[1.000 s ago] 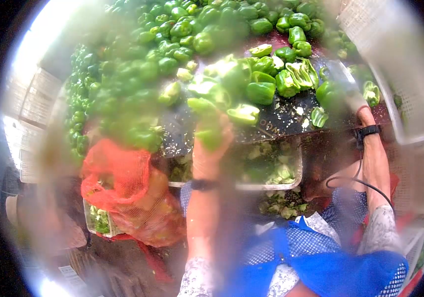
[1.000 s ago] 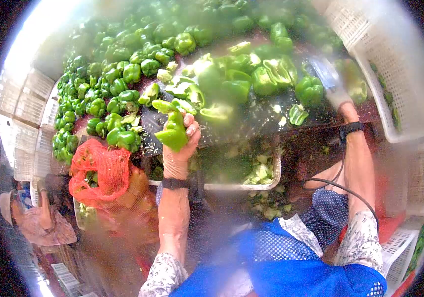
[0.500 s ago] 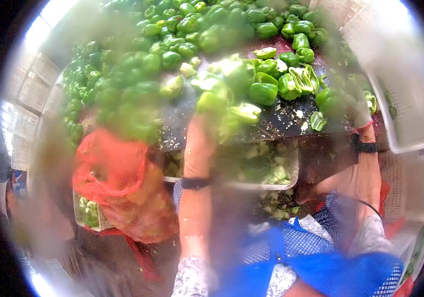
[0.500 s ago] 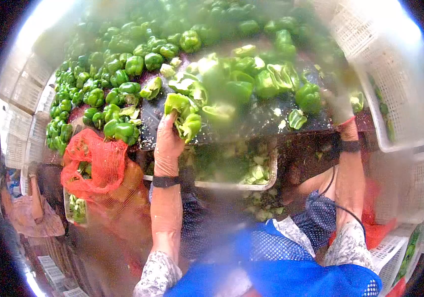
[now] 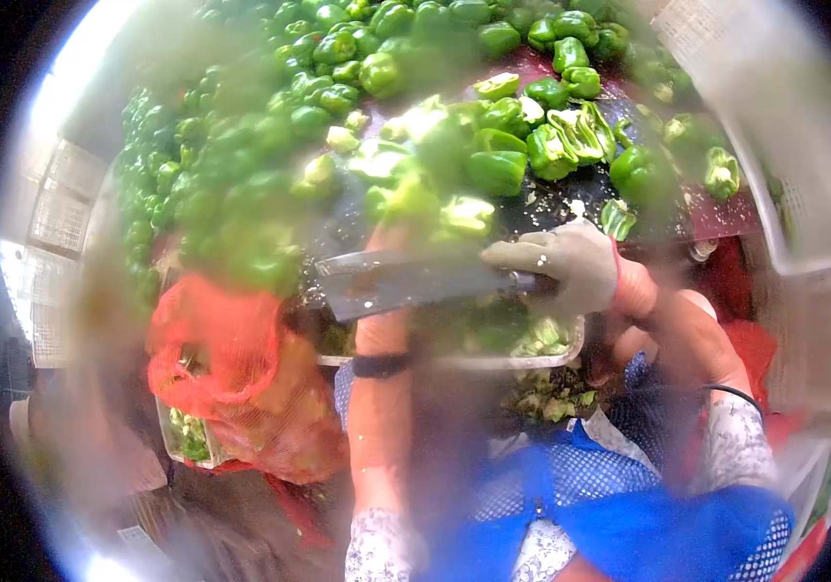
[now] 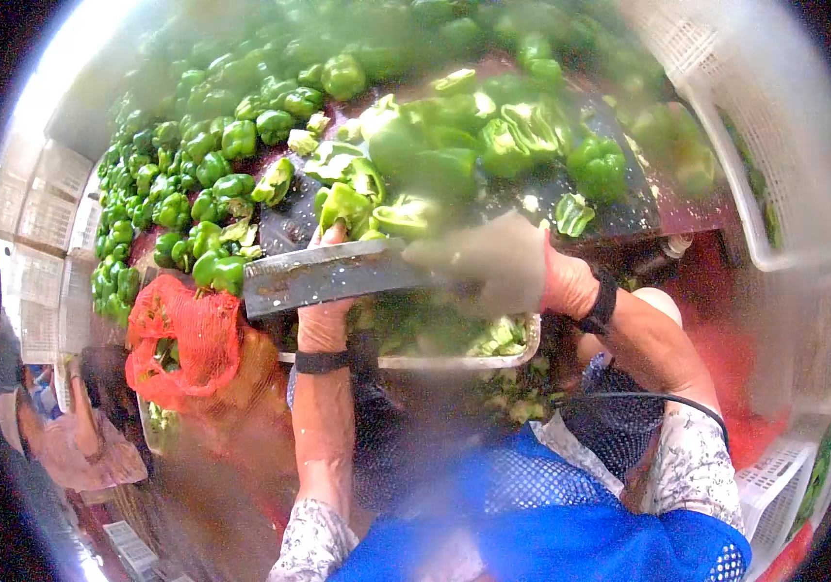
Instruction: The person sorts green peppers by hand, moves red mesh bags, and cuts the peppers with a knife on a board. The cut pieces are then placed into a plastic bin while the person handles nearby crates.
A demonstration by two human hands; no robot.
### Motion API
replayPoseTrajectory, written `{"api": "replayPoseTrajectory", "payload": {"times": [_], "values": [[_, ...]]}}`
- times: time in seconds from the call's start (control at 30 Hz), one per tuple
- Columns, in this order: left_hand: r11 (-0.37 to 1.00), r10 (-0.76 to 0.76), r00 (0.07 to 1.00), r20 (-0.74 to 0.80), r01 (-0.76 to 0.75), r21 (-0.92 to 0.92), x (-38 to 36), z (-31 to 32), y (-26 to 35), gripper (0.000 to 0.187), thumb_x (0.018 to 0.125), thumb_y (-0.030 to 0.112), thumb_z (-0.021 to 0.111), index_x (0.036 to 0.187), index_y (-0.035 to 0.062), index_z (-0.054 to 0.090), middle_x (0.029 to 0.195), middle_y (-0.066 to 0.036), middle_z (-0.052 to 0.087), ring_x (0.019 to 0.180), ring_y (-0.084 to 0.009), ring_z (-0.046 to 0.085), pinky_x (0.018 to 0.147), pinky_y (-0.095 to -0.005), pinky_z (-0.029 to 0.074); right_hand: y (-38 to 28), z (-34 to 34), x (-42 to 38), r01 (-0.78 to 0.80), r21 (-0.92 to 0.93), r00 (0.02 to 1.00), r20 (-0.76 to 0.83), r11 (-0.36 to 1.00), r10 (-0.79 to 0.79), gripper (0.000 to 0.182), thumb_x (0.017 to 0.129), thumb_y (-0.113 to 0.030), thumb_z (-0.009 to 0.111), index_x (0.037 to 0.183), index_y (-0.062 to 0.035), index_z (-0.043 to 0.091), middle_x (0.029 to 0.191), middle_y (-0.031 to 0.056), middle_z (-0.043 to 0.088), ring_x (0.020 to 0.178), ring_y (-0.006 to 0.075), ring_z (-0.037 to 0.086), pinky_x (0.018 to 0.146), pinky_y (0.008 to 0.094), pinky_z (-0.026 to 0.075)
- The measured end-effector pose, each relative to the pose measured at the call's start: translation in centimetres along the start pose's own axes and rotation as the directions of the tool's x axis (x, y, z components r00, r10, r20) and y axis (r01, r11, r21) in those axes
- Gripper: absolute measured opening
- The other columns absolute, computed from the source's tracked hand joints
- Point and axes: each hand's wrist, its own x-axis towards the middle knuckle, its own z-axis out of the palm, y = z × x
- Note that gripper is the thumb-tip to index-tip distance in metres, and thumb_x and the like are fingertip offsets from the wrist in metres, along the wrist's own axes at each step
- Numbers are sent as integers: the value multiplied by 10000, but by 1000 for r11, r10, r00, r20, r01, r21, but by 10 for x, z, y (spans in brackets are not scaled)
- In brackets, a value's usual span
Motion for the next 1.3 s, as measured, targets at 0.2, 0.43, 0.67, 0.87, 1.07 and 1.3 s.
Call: {"api": "replayPoseTrajectory", "payload": {"times": [0.2,0.43,0.67,0.87,1.07,1.3], "values": [[970,-102,994,43,108,-217,-16,-12,10,311,912,239,551,1162,55,536,1056,-88,607,903,-223,581,766,-345,477,11,11,2,-104,-190,994,16,976,109,560,681,-234,703,1218,-194,550,842,97,623,722,306,626,607,406,498],[600,-449,874,184,448,-663,-26,-4,19,236,912,242,540,1085,82,550,990,-94,604,795,-193,558,656,-313,458,27,26,-1,-128,-405,991,-84,905,102,498,733,-241,677,1211,-188,547,764,78,576,690,282,613,595,387,495],[920,-223,973,60,230,-316,-19,-27,23,216,927,182,518,1118,86,541,985,-73,603,783,-168,589,628,-313,509,57,8,-11,-322,-5,839,-465,947,282,456,733,-108,684,1181,-134,604,1070,117,659,873,191,663,794,306,516],[980,-7,998,65,20,-196,-9,-26,12,327,934,108,503,1256,55,483,1209,-102,565,1089,-249,570,928,-417,482,131,-70,-49,-841,-194,518,-559,505,648,475,846,-279,585,1301,-179,497,1106,143,631,956,288,623,833,384,481],[52,-519,799,303,383,-922,2,-27,55,343,918,41,458,1259,43,489,1036,-71,597,899,-147,585,755,-271,506,204,-71,-91,-818,-382,565,-679,431,469,431,887,-295,537,1287,-138,506,1120,132,631,962,279,619,837,381,484],[139,-477,822,311,420,-897,4,0,42,337,953,149,460,1280,71,459,1233,-91,552,1103,-250,552,864,-425,488,124,-26,-39,-434,115,834,-322,893,447,401,861,-123,605,1243,-43,511,1068,89,605,919,160,596,803,297,491]]}}
